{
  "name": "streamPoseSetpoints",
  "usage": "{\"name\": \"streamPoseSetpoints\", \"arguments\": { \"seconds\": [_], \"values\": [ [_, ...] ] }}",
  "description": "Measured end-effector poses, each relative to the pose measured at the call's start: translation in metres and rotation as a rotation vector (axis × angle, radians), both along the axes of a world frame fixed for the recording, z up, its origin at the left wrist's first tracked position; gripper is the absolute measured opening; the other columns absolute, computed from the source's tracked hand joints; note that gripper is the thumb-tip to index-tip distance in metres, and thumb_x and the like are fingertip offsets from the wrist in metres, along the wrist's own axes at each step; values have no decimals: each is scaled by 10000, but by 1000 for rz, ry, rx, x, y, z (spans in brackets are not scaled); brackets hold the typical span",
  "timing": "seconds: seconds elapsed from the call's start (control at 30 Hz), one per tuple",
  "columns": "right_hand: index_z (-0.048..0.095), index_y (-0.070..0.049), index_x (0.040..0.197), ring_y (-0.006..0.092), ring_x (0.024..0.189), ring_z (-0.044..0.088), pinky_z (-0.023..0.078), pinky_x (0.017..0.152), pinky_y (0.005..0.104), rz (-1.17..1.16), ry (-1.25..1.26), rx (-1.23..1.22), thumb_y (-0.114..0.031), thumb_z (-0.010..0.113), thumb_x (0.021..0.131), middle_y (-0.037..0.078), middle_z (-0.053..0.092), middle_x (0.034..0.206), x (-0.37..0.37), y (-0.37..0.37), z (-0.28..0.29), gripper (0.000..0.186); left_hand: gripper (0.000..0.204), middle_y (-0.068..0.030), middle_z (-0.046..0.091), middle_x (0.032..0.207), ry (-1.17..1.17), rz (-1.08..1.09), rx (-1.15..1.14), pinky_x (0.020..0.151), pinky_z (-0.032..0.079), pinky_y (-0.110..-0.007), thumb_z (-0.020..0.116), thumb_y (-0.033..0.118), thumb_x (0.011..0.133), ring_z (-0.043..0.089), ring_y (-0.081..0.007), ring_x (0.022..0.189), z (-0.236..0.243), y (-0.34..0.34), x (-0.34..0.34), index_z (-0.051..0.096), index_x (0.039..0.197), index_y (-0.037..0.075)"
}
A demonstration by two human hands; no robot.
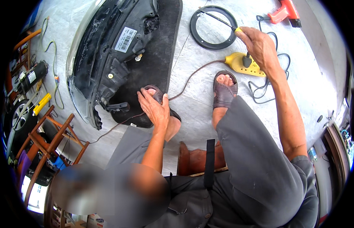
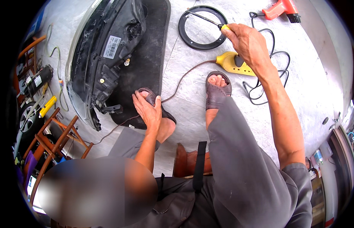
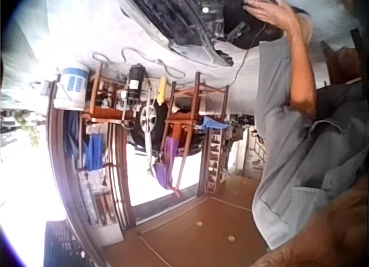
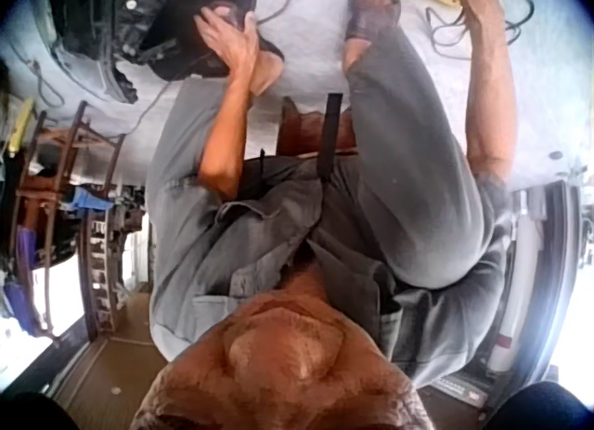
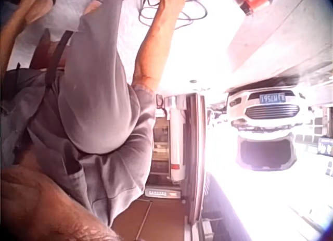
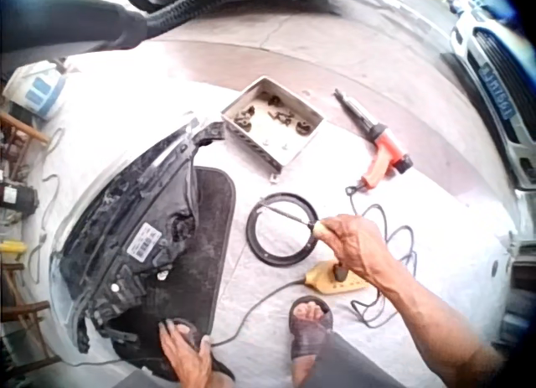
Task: The person uses a soldering iron to apply heat to a black plastic car part and a rubber seal on the floor. The person holds the part steady with one hand while applying the tool with the other.
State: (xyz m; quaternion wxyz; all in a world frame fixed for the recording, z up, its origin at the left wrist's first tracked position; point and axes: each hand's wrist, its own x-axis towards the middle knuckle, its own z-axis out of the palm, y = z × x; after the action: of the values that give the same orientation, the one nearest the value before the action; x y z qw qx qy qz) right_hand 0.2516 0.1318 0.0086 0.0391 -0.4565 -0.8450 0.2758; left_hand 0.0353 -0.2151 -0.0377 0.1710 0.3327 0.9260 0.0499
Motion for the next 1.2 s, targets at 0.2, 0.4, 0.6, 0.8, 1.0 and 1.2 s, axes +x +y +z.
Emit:
{"name": "streamPoseSetpoints", "arguments": {
  "seconds": [0.2, 0.4, 0.6, 0.8, 1.0, 1.2],
  "values": [
    [726, -69, 1074, 350, 828, 691, 547, 713, 428, 28, -16, 160, -297, 651, 970, 125, 702, 937, 8, 10, -7, 261, 789, -295, 327, 1567, -152, -411, 296, 1190, 281, -527, 767, 184, 850, 308, -468, 1459, 23, 114, 31, 384, 1511, -12],
    [732, -71, 1072, 348, 831, 692, 550, 717, 427, 39, 2, 149, -301, 655, 966, 120, 702, 936, 8, 10, -10, 265, 666, -264, 379, 1555, -237, -625, 378, 1181, 313, -503, 731, 198, 876, 349, -421, 1459, -8, 194, 36, 468, 1438, -47],
    [734, -64, 1083, 355, 845, 691, 551, 733, 428, 24, -45, 100, -298, 653, 968, 125, 706, 955, 9, 10, -13, 274, 591, -267, 407, 1540, -199, -732, 302, 1190, 331, -469, 701, 203, 900, 334, -403, 1480, -24, 207, 27, 513, 1383, -81],
    [729, -51, 1081, 366, 868, 686, 547, 757, 441, 25, -30, 95, -296, 642, 972, 141, 703, 963, 8, 10, -12, 282, 576, -265, 396, 1549, -206, -747, 281, 1187, 348, -456, 691, 194, 907, 312, -395, 1497, -21, 206, 25, 517, 1382, -81],
    [716, -46, 1035, 375, 858, 681, 541, 741, 455, 60, -93, 150, -294, 636, 971, 153, 703, 948, 3, 12, -6, 268, 575, -278, 355, 1568, -189, -727, 268, 1187, 349, -461, 693, 194, 909, 308, -416, 1493, -21, 207, 27, 521, 1391, -68],
    [692, -37, 944, 388, 791, 679, 542, 684, 466, 125, -166, 219, -290, 625, 976, 167, 694, 822, -1, 20, -4, 264, 569, -299, 347, 1566, -168, -695, 261, 1175, 370, -471, 692, 187, 907, 311, -433, 1488, -24, 205, 33, 527, 1396, -53]
  ]
}}
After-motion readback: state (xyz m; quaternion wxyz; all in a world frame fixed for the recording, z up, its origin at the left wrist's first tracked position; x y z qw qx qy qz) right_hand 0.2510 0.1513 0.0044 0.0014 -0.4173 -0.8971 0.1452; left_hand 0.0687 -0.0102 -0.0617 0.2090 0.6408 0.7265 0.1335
